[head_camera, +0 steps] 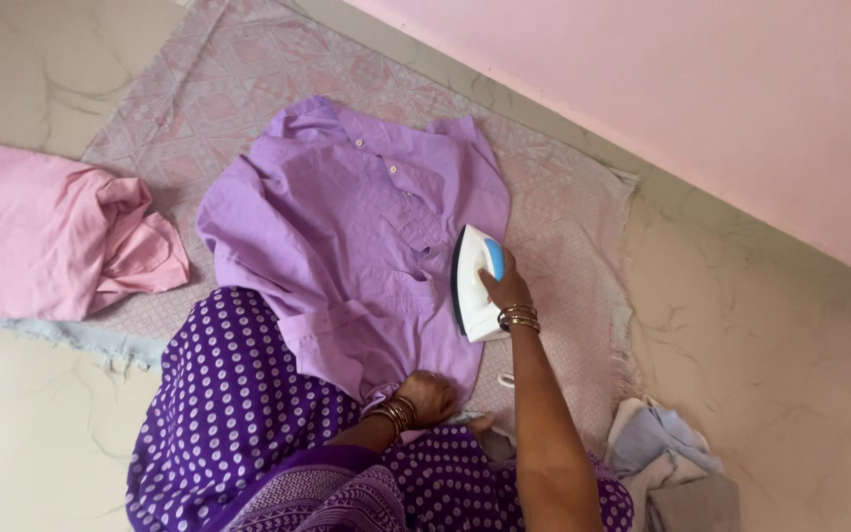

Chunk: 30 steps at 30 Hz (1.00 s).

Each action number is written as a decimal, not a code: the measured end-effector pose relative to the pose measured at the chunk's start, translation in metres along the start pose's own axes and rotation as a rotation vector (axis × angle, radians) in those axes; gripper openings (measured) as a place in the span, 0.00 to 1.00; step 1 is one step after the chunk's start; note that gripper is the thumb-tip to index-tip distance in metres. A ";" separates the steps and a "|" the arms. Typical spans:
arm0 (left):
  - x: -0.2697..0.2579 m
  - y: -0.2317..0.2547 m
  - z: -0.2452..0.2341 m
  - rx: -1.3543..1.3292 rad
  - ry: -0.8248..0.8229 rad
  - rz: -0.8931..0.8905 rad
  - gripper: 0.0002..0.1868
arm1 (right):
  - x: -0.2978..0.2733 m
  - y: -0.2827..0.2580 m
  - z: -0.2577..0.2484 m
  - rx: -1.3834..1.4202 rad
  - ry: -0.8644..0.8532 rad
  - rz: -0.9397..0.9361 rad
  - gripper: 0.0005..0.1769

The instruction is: The person irons a purple shirt laid on a patterned cloth on the floor. They smooth the fabric with one hand while moving the iron with the other, then flip the shirt to iron the other side.

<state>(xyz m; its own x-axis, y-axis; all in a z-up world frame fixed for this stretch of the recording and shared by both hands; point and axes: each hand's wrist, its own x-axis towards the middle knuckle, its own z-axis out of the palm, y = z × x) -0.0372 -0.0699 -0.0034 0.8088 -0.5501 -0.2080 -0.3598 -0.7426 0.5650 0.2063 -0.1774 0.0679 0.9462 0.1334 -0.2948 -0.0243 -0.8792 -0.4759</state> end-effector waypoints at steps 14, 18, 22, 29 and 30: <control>-0.030 0.006 0.025 -0.080 0.165 -0.096 0.21 | -0.075 0.002 0.013 -0.010 -0.026 0.029 0.47; -0.035 0.008 0.029 -0.128 0.154 -0.070 0.26 | -0.088 0.005 0.016 0.004 -0.024 0.026 0.47; -0.040 0.010 0.030 -0.089 0.095 -0.046 0.26 | -0.098 0.006 0.019 0.020 -0.015 0.019 0.47; -0.050 0.012 0.034 -0.194 0.088 -0.087 0.26 | -0.107 0.011 0.026 0.048 0.003 0.019 0.47; -0.051 0.012 0.034 -0.197 0.102 -0.083 0.26 | -0.107 0.011 0.027 0.053 0.011 0.013 0.47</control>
<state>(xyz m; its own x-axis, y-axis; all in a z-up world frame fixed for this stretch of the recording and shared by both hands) -0.0980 -0.0638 -0.0129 0.8784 -0.4412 -0.1837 -0.2006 -0.6893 0.6961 0.0961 -0.1892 0.0717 0.9490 0.1168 -0.2928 -0.0538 -0.8551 -0.5156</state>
